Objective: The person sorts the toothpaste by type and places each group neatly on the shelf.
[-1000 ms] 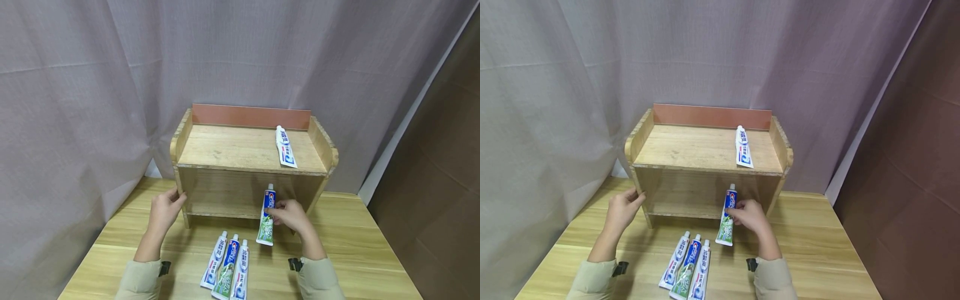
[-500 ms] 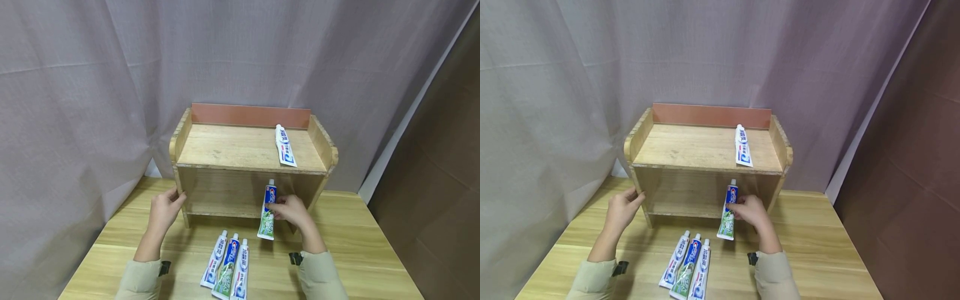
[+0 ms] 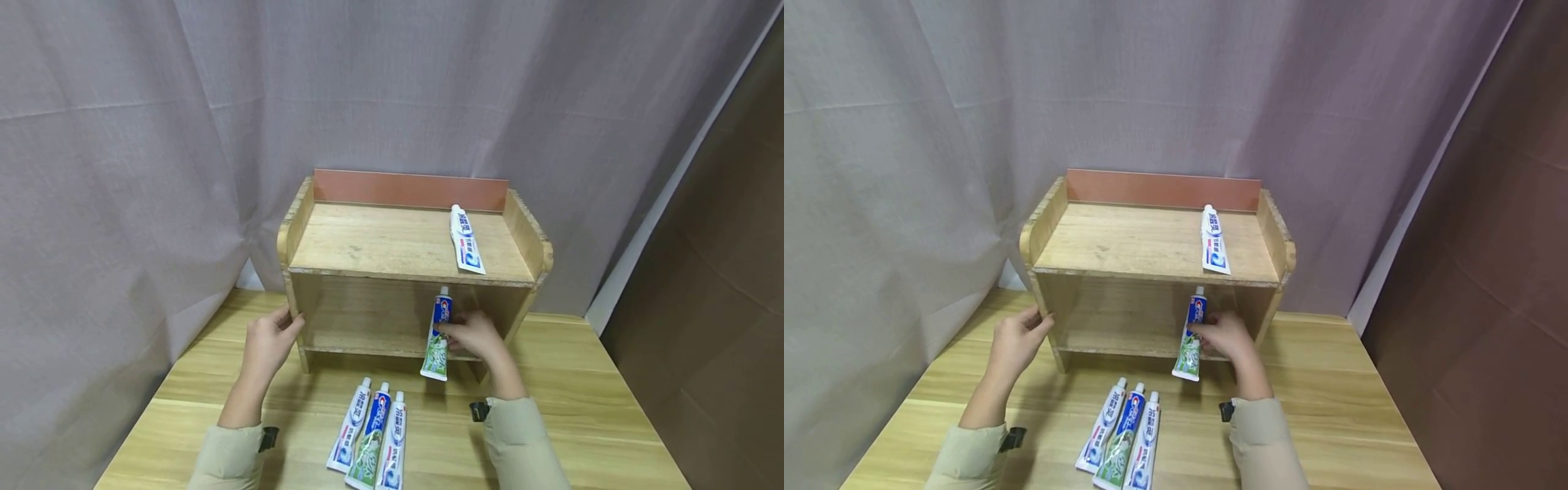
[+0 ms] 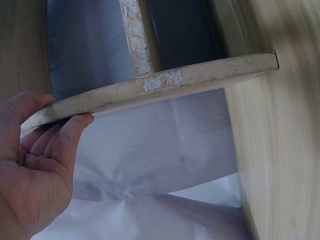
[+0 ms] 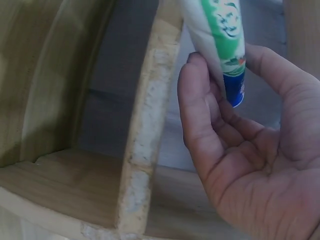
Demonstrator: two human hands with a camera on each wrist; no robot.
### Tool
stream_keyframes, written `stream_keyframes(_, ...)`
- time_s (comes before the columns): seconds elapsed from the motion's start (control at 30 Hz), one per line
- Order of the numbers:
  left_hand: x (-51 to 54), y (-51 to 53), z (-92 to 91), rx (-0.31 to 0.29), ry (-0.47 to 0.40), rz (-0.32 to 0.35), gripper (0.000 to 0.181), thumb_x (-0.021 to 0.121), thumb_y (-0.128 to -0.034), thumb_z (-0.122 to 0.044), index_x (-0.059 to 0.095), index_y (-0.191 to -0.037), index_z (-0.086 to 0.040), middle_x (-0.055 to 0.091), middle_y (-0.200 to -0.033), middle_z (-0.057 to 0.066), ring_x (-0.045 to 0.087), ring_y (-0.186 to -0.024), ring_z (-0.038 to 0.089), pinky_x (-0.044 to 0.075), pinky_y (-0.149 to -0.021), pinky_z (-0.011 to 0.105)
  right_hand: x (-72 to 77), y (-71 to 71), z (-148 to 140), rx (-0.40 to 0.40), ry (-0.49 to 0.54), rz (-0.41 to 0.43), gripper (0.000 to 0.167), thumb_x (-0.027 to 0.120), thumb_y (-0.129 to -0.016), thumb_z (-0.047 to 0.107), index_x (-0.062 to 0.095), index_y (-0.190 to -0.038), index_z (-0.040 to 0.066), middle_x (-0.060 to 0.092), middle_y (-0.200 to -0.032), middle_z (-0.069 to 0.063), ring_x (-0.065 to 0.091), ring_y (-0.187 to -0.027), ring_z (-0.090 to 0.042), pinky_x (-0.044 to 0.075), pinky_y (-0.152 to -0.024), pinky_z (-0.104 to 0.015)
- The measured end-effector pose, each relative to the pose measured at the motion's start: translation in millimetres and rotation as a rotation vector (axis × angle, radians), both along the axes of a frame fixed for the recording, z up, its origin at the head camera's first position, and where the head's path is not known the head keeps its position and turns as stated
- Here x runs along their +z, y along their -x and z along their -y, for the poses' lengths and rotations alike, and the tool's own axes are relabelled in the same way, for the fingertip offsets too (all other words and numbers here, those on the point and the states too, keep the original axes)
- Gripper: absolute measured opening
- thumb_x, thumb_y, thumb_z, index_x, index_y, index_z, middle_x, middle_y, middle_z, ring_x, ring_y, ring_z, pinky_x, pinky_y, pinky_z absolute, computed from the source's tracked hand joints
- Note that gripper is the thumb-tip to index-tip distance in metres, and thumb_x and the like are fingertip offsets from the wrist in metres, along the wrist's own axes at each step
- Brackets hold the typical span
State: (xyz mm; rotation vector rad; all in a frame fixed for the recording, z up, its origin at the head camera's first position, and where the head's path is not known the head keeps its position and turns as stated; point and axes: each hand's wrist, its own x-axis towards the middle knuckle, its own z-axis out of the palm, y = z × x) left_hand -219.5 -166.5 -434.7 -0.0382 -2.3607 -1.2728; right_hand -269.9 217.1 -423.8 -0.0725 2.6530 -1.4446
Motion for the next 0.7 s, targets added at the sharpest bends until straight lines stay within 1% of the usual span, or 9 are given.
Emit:
stream_keyframes(0.13,-0.5,-0.1,0.6,0.002,0.003,-0.007,0.031,0.069,-0.0933,-0.02,0.073,-0.118,-0.001,0.074,-0.103,0.019,0.074,-0.095,0.031,0.062,-0.08,0.042,-6.5,7.8,0.2,-0.031,-0.033,-0.023,0.042,0.078,-0.087,0.029,0.066,-0.104,-0.008,0.07,-0.082,-0.015,0.07,-0.068,-0.026,0.062,-0.063,-0.036)
stream_keyframes(0.27,-1.4,-0.2,0.5,0.004,0.006,-0.009,0.031,0.069,-0.0933,-0.02,0.073,-0.118,-0.001,0.074,-0.103,0.019,0.074,-0.094,0.031,0.062,-0.08,0.042,-17.9,16.2,0.1,-0.095,-0.115,-0.085,0.046,0.076,-0.088,0.037,0.069,-0.102,-0.007,0.07,-0.079,-0.013,0.067,-0.064,-0.024,0.059,-0.058,-0.035)
stream_keyframes(0.33,-1.8,-0.4,0.3,0.003,0.006,-0.005,0.031,0.069,-0.0934,-0.02,0.073,-0.118,-0.001,0.074,-0.103,0.02,0.074,-0.094,0.032,0.062,-0.08,0.042,-25.1,19.3,0.1,-0.127,-0.146,-0.127,0.049,0.074,-0.089,0.04,0.07,-0.102,-0.007,0.07,-0.079,-0.014,0.066,-0.064,-0.025,0.058,-0.057,-0.035)
stream_keyframes(0.43,-1.5,-0.5,-0.1,0.001,0.009,0.003,0.032,0.069,-0.0937,-0.02,0.073,-0.119,-0.001,0.073,-0.104,0.02,0.074,-0.095,0.032,0.062,-0.08,0.042,-34.2,21.2,0.7,-0.178,-0.181,-0.187,0.055,0.073,-0.089,0.046,0.072,-0.106,-0.006,0.073,-0.085,-0.016,0.067,-0.07,-0.027,0.059,-0.063,-0.038)
stream_keyframes(0.57,-0.7,-1.0,0.2,0.001,0.008,0.008,0.032,0.069,-0.0941,-0.02,0.072,-0.12,0.0,0.073,-0.104,0.02,0.074,-0.094,0.033,0.062,-0.079,0.043,-40.8,20.7,1.8,-0.216,-0.201,-0.233,0.059,0.071,-0.089,0.05,0.072,-0.112,-0.004,0.074,-0.098,-0.02,0.07,-0.084,-0.033,0.059,-0.079,-0.046)
stream_keyframes(0.63,-0.5,-1.2,0.4,0.003,0.008,0.005,0.032,0.069,-0.094,-0.02,0.072,-0.119,0.0,0.073,-0.104,0.02,0.074,-0.094,0.033,0.062,-0.079,0.043,-42.5,21.0,2.3,-0.226,-0.2,-0.248,0.06,0.07,-0.089,0.051,0.072,-0.113,-0.003,0.074,-0.101,-0.021,0.07,-0.088,-0.035,0.058,-0.082,-0.049)
stream_keyframes(0.7,-0.5,-1.0,0.6,0.005,0.014,-0.004,0.031,0.069,-0.0939,-0.02,0.073,-0.118,-0.001,0.073,-0.103,0.02,0.074,-0.094,0.033,0.062,-0.079,0.043,-43.7,21.5,2.9,-0.236,-0.202,-0.264,0.059,0.069,-0.09,0.051,0.073,-0.112,-0.003,0.074,-0.102,-0.021,0.069,-0.09,-0.037,0.057,-0.083,-0.05)
